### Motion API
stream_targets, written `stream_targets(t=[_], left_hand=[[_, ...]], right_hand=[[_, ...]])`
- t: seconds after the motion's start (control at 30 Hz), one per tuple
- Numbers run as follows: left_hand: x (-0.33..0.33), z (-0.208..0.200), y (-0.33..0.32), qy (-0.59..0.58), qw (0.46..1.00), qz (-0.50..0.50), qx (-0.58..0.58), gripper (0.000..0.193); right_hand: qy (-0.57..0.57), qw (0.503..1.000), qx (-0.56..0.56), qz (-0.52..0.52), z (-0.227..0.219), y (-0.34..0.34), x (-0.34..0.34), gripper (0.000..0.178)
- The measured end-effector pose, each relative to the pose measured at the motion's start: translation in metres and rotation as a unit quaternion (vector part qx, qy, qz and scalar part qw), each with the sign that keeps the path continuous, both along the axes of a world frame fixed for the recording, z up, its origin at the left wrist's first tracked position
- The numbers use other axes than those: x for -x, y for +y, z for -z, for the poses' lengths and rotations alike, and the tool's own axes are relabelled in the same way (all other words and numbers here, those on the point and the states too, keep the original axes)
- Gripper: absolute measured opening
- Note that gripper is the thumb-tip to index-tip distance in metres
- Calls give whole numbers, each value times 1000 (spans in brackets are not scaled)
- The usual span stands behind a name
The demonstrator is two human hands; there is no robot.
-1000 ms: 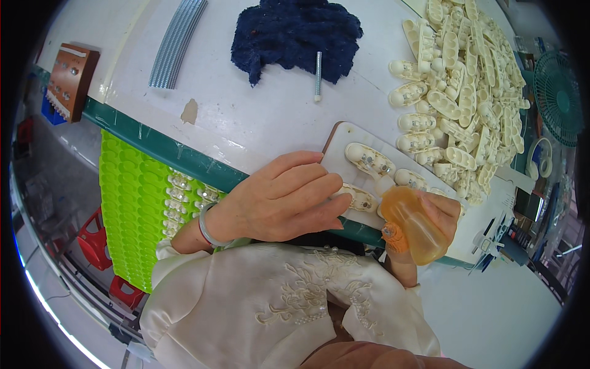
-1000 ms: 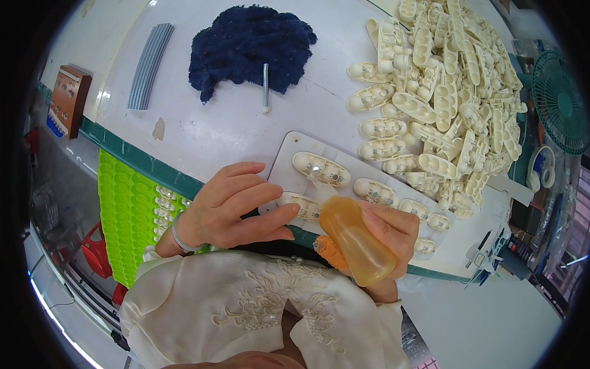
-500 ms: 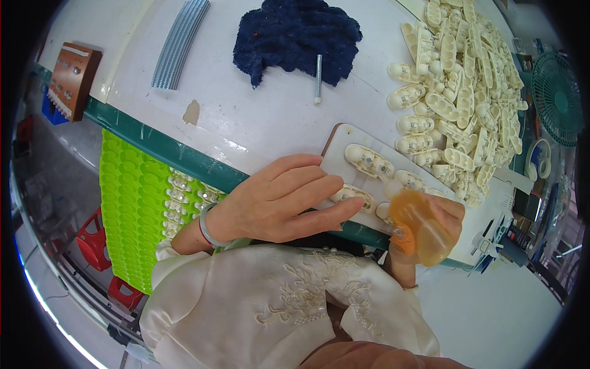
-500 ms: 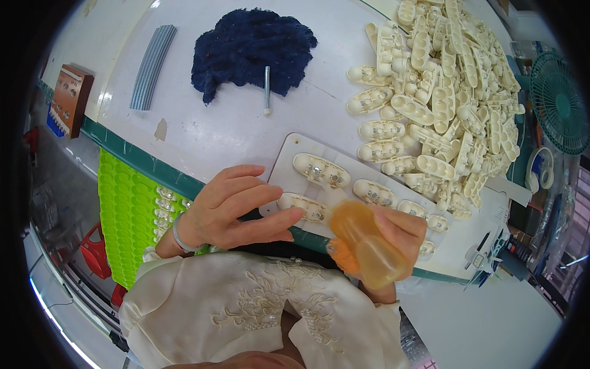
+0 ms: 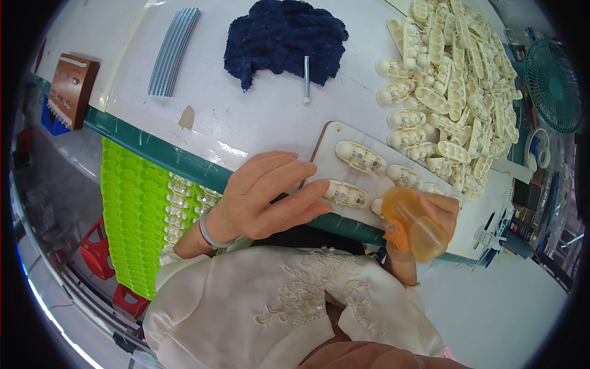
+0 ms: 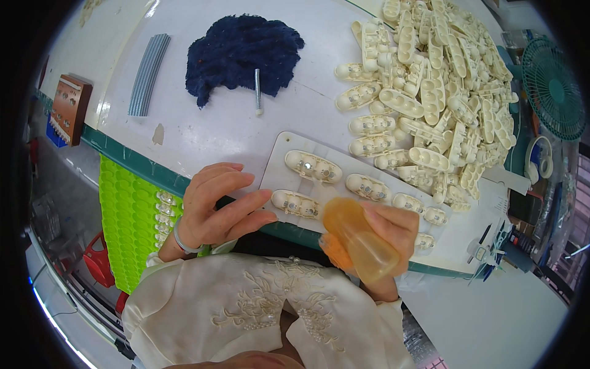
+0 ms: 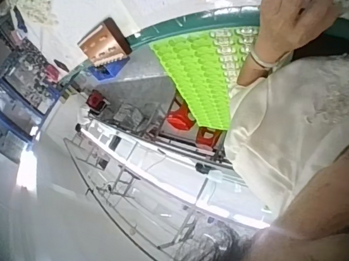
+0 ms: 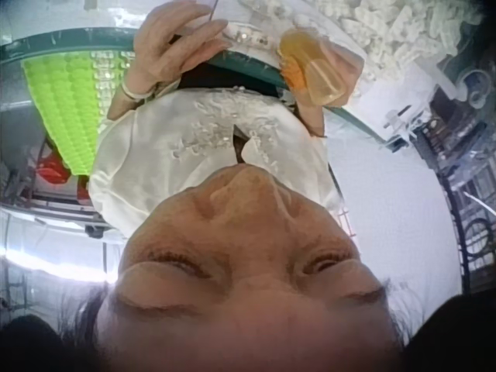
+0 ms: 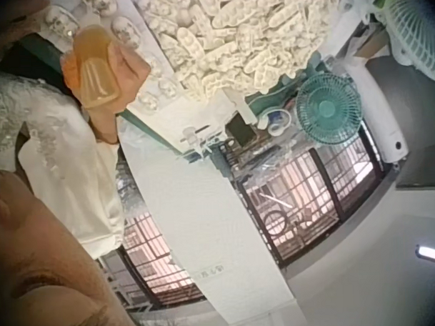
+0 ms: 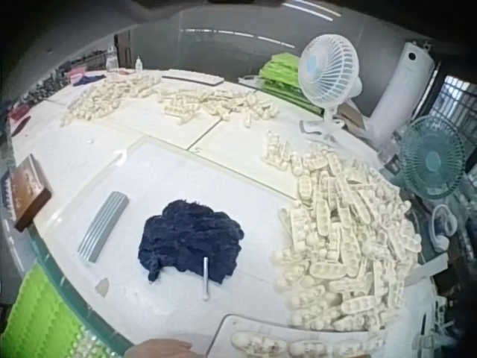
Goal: The recorder uses tools and glue to assemble small white electronic or plastic components on a workbench.
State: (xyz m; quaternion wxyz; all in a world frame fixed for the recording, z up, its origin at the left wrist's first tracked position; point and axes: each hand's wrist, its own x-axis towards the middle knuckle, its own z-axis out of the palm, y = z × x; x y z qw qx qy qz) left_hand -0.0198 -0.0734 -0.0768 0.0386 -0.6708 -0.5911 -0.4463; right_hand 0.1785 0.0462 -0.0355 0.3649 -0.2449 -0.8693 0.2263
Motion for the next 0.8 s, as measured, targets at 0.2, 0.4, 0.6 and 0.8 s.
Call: stream_targets(t=[0.2,0.4,0.6,0.8], left_hand=[[-1,-4,1,-11,1000,7,18,37],[-3,-3,2,-13,999,-19,23,34],[-3,-5,5,-5,999,-29,21,32],[-4,-4,4,-4,999,-36,28,33]], right_hand=[[96,994,39,23,14,-13,-31,29],[27,999,-31,-1,22,-11,-35,61],[77,995,46,-35,20,-12,-30,34],[18,999,-23,-43,27,-8,-36,58]])
